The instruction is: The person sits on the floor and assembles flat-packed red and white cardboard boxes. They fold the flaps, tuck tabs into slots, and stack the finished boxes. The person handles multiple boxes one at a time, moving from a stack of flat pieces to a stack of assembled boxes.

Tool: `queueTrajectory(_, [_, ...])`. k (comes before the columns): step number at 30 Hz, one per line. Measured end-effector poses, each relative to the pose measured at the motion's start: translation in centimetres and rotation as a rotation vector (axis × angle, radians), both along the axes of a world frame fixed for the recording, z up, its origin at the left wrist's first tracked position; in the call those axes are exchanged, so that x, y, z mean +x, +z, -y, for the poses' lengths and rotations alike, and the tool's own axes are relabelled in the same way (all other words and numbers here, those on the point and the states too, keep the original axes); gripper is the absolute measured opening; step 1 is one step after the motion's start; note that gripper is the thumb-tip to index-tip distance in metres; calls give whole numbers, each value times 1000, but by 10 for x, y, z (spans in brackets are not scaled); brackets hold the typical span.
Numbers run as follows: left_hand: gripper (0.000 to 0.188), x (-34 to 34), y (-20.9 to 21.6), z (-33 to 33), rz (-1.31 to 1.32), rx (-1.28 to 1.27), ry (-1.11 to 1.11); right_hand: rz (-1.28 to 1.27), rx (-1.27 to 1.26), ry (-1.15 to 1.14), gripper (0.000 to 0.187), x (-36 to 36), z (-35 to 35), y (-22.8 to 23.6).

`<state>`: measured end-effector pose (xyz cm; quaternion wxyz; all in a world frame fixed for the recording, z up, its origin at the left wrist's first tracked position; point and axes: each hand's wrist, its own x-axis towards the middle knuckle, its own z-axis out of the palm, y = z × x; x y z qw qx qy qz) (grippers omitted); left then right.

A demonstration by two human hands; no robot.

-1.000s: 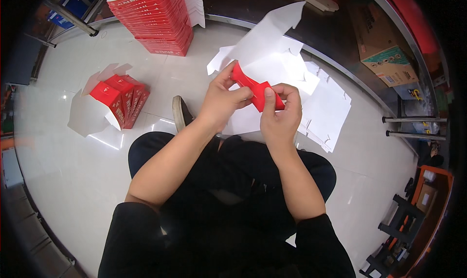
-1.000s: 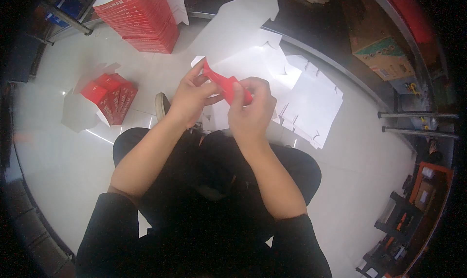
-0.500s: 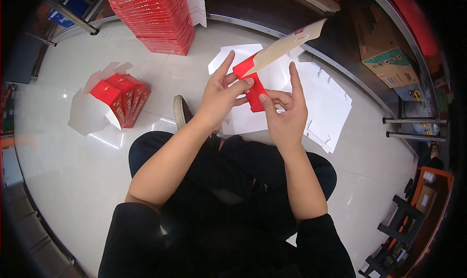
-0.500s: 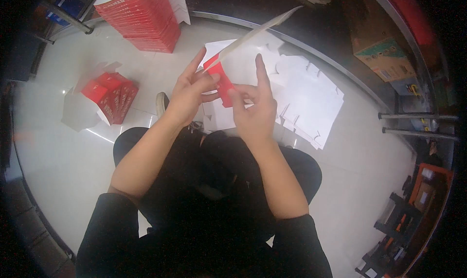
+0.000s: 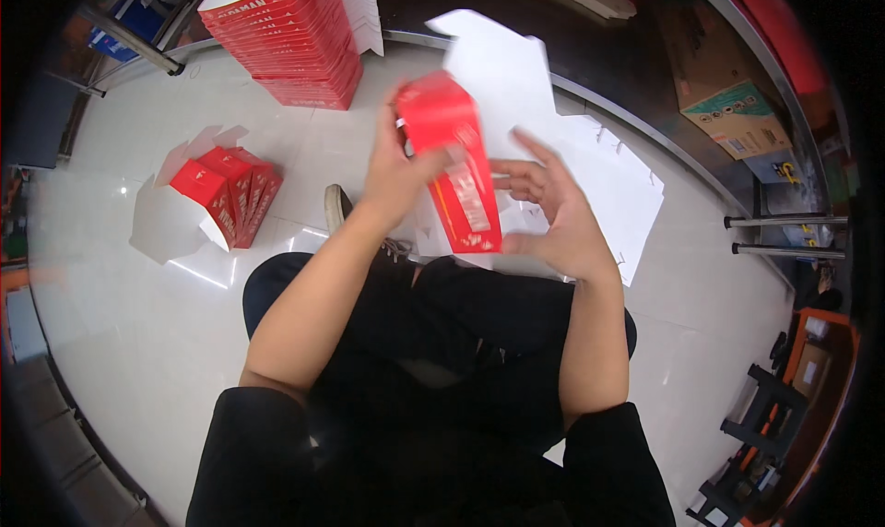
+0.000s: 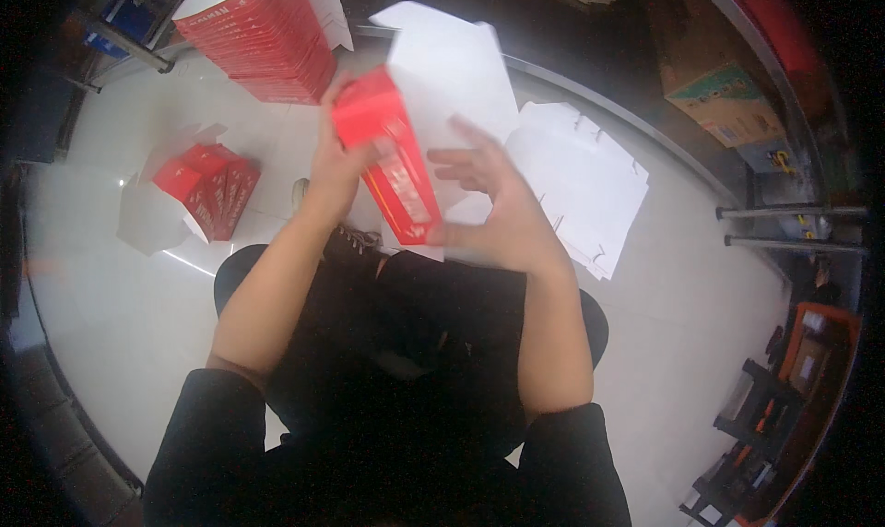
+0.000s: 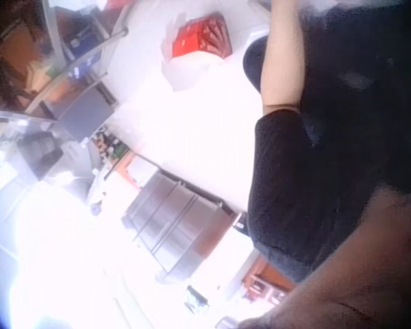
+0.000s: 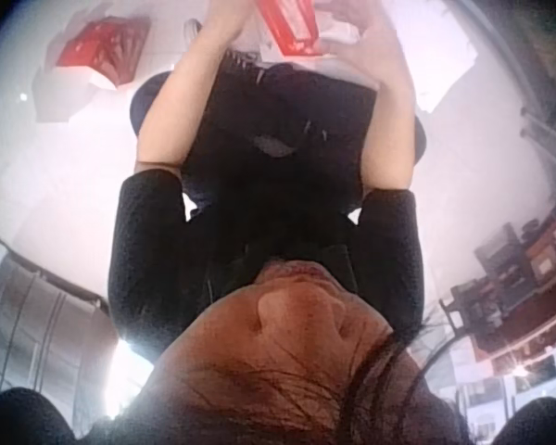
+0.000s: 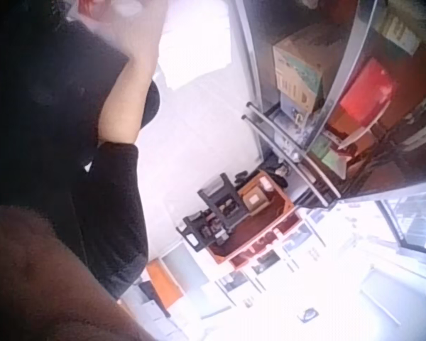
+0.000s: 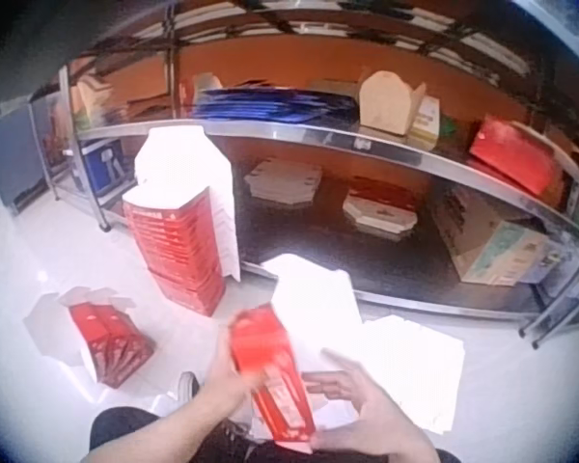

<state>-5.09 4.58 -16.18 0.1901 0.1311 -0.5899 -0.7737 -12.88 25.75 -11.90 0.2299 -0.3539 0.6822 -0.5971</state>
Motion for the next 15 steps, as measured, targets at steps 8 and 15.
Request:
queueTrajectory(8, [93,0,1,2,249,332,105,147,177,-19,21,4,-2,-9])
queueTrajectory(15, [84,7,-3,-30,-17,-605,-242,629,-305,-290,33,-2,10,-13])
